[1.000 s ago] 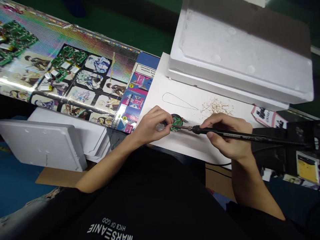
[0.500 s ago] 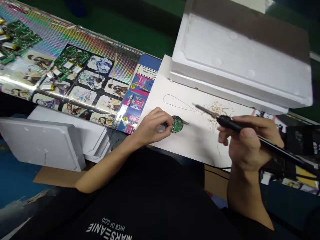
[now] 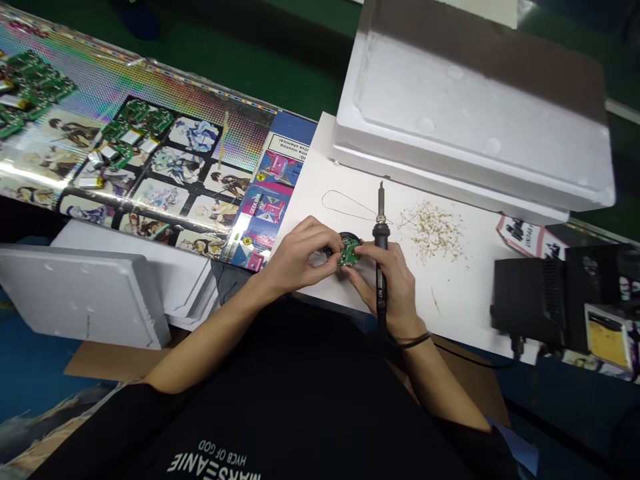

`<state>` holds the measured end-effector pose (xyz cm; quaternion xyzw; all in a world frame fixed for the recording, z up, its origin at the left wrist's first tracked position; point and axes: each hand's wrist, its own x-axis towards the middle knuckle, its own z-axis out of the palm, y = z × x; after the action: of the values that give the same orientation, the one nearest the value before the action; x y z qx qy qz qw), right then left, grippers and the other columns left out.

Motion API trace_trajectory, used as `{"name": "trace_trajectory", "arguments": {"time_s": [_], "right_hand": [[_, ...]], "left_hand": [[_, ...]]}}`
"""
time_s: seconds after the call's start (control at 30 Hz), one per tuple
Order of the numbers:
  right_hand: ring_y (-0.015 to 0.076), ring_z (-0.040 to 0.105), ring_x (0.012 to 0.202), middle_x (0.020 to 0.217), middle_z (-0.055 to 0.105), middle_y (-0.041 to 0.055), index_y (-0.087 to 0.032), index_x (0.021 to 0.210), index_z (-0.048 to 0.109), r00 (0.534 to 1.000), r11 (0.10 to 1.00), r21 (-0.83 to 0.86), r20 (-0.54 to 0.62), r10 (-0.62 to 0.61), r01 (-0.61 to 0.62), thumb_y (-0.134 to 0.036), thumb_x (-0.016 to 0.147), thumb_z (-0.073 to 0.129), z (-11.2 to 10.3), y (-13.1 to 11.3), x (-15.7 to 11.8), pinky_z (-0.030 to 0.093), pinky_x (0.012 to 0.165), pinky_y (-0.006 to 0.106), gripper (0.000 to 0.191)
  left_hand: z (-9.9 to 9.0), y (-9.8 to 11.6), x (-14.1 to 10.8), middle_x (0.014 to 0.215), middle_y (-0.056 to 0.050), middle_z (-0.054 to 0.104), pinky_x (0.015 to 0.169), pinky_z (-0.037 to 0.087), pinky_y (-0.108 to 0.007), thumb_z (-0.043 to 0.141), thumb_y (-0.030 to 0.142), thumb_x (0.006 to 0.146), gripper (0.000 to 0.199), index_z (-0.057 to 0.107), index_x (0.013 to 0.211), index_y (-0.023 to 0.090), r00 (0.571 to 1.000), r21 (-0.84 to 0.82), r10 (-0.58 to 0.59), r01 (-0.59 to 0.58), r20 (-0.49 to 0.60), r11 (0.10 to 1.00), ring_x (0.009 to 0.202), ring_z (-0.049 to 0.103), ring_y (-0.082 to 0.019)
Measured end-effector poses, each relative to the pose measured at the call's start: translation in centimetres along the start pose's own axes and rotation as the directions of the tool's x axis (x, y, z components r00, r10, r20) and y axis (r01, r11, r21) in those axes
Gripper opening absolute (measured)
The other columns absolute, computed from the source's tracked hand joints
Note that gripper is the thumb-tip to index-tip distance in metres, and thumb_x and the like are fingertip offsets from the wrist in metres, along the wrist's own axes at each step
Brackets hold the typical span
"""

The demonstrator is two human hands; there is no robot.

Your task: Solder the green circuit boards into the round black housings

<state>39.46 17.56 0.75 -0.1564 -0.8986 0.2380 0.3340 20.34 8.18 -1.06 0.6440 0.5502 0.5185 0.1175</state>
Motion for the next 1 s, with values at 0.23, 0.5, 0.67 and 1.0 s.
{"name": "trace_trajectory", "arguments": {"time_s": [0.23,0.5,0.67,1.0], "right_hand": [[0.0247,0.068,0.108,0.117,0.072,0.0082,-0.027,0.134,0.060,0.998,0.995,0.104,0.061,-0.008,0.002,-0.015,0.096,0.077,-1.0,1.4,0.6,0.059,0.093,0.043,0.043],[0.0239,0.070,0.111,0.118,0.074,0.0087,-0.023,0.129,0.063,0.996,0.989,0.150,0.083,-0.014,0.002,-0.013,0.094,0.079,-1.5,2.3,1.1,0.059,0.096,0.040,0.040],[0.0236,0.071,0.113,0.121,0.074,0.0092,-0.023,0.131,0.063,0.997,0.988,0.156,0.078,0.001,-0.013,-0.013,0.093,0.079,-1.5,2.3,0.7,0.059,0.099,0.040,0.041],[0.0164,0.063,0.068,0.091,0.070,0.0022,-0.026,0.132,0.066,0.905,0.769,0.616,-0.212,0.369,-0.169,-0.034,0.099,0.069,-4.2,-0.3,-1.5,0.049,0.057,0.030,0.034]], "left_hand": [[0.0,-0.1,0.1,0.096,-0.003,0.078,0.085,0.052,-0.036,0.070,0.014,0.098,0.006,0.069,0.097,0.019,0.999,0.015,0.038,-0.037,-0.026,0.999,0.092,0.067,-0.018],[-0.1,-0.3,0.0,0.105,-0.007,0.077,0.088,0.054,-0.036,0.069,0.017,0.102,0.004,0.071,0.105,0.018,0.990,0.154,0.135,-0.139,0.036,0.978,0.096,0.062,-0.020],[-0.8,-0.2,0.6,0.109,-0.009,0.076,0.089,0.055,-0.036,0.066,0.017,0.103,0.005,0.070,0.106,0.016,0.970,0.248,0.194,-0.227,0.148,0.942,0.097,0.059,-0.022],[-1.2,-0.5,1.6,0.106,-0.009,0.078,0.088,0.056,-0.036,0.064,0.017,0.103,0.006,0.070,0.103,0.015,0.954,0.220,0.222,-0.264,0.199,0.939,0.094,0.063,-0.021]]}}
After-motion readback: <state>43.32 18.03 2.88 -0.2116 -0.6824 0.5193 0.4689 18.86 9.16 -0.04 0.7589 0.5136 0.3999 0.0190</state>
